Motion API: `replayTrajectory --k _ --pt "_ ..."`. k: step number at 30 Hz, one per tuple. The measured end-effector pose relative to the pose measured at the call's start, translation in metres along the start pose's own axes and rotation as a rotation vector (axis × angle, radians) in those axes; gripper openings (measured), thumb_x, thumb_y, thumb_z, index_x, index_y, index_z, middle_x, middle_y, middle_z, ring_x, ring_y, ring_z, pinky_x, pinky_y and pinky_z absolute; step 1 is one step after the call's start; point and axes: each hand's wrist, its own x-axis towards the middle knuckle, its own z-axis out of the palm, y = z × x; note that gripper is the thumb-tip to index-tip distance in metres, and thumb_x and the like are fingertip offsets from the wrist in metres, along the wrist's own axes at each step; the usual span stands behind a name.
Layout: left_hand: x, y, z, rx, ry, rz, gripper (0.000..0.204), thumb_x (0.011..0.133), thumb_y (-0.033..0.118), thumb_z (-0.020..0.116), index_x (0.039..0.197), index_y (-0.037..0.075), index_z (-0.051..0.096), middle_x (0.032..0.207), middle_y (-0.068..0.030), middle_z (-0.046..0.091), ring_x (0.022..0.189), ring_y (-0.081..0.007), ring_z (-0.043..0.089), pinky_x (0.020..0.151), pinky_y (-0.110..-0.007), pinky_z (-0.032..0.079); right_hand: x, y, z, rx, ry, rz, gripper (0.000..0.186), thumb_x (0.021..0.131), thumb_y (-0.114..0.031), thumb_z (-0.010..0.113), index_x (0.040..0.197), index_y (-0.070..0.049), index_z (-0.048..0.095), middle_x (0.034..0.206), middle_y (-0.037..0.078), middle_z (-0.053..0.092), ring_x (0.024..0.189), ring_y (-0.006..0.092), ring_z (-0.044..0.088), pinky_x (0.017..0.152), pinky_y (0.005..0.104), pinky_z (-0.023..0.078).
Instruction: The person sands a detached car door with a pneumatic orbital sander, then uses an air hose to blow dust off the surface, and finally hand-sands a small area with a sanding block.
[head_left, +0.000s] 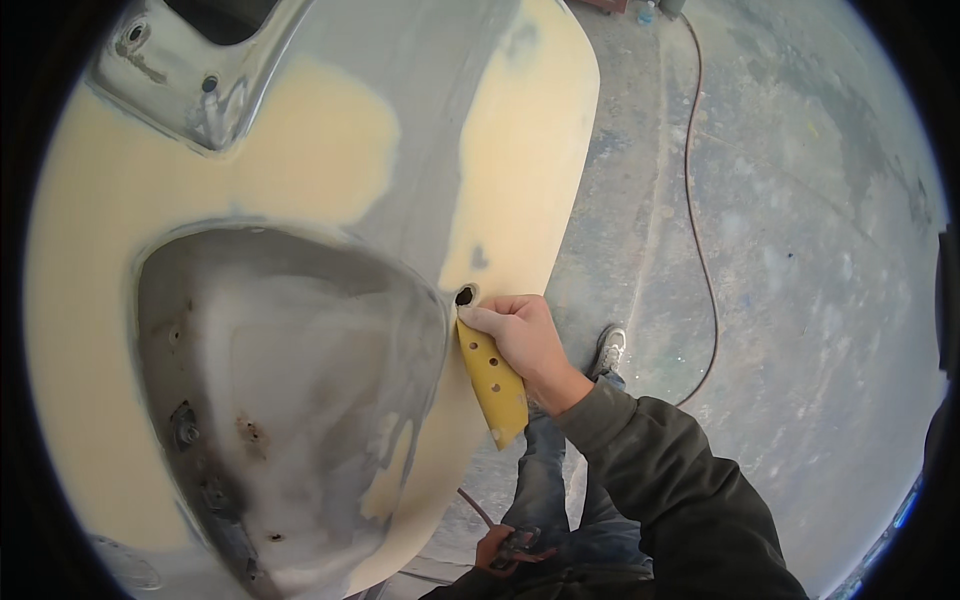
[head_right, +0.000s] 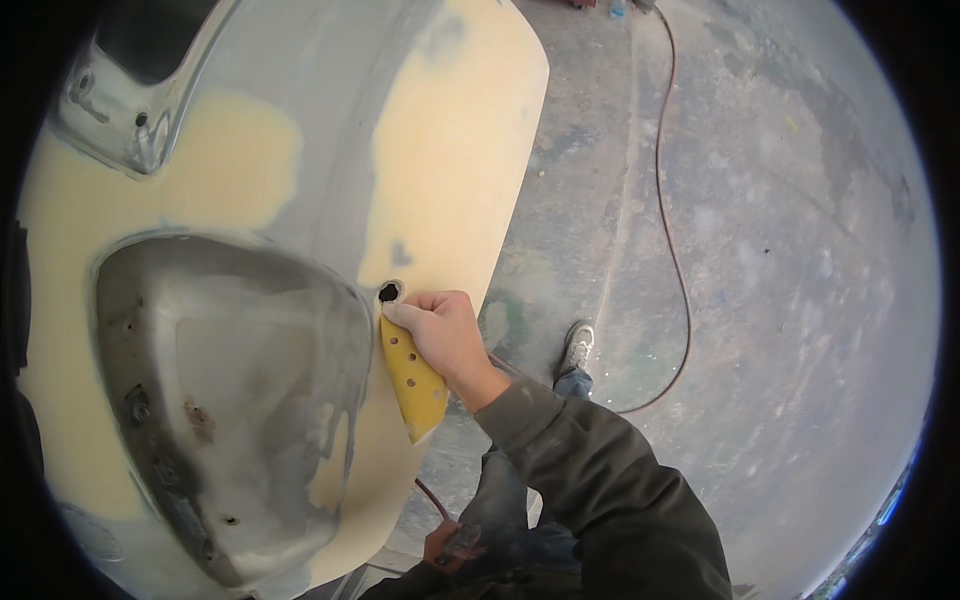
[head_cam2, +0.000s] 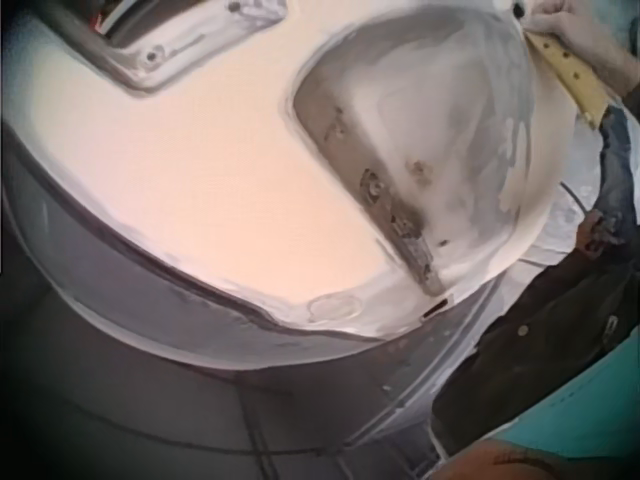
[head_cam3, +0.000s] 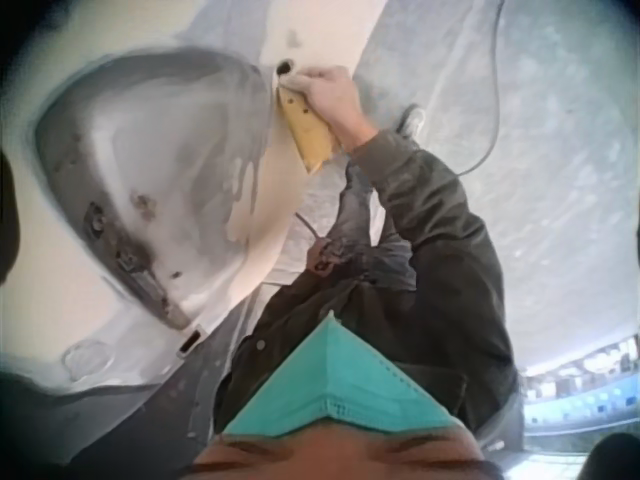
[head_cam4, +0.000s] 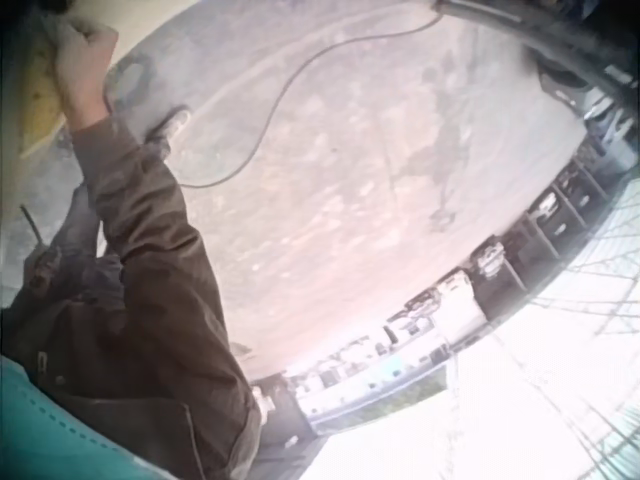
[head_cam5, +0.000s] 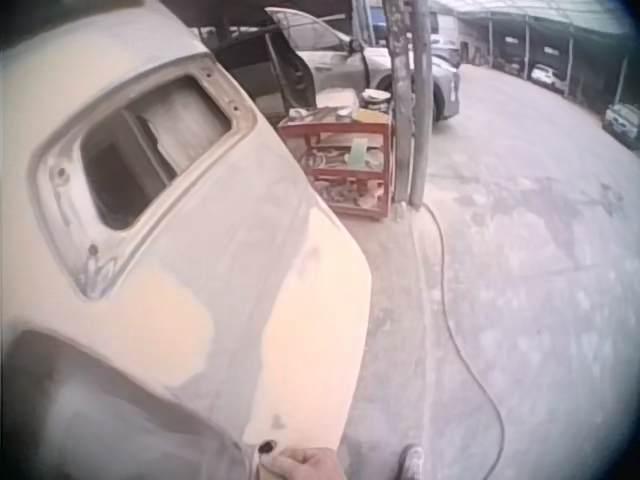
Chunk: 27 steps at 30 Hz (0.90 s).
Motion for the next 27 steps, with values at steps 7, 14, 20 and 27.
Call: replayTrajectory --k 7,14,20,27 --pt "-0.014 -0.044 0.016 -0.583 0.046 -0.348 0.034 0.082 0.018 0.082 0.105 0.006 0.060 0.099 -0.0107 0.068 0.091 -0.0289 0.071 0.085 -0.053 0.060 0.008 0.010 -0.010 -0.482 0.127 -0.381 0.021 0.091 -0.019 0.073 0.080 -0.001 0.073 0.069 0.004 0.069 0.055 0.0167 0.063 0.054 0.0299 0.049" --pt "0.005 0.045 0.001 -0.001 0.135 -0.003 0.035 0.083 0.030 0.084 0.088 0.006 0.060 0.080 -0.0144 0.062 0.077 -0.0394 0.065 0.066 -0.043 0.050 0.024 -0.031 -0.034 -1.185 0.183 -1.237 0.020 0.085 -0.019 0.079 0.076 -0.003 0.072 0.064 0.010 0.066 0.053 0.0221 0.060 0.053 0.0321 0.047" --pt "-0.025 -0.063 0.017 -0.398 0.018 -0.178 0.024 0.092 0.019 0.072 0.106 0.004 0.058 0.102 -0.0142 0.062 0.090 -0.0302 0.068 0.080 -0.056 0.060 0.012 -0.005 -0.016 -0.549 -0.075 -0.209 0.026 0.090 -0.024 0.070 0.081 0.000 0.075 0.065 0.013 0.067 0.058 0.0156 0.064 0.059 0.0335 0.051" --pt "-0.006 0.027 -0.005 0.002 0.034 -0.145 0.025 0.088 0.017 0.080 0.101 0.005 0.062 0.090 -0.0066 0.066 0.086 -0.0201 0.068 0.076 -0.044 0.064 0.003 -0.005 -0.015 -0.790 0.259 -0.537 0.022 0.088 -0.026 0.075 0.081 -0.004 0.076 0.068 0.010 0.070 0.059 0.0253 0.066 0.059 0.0361 0.051"
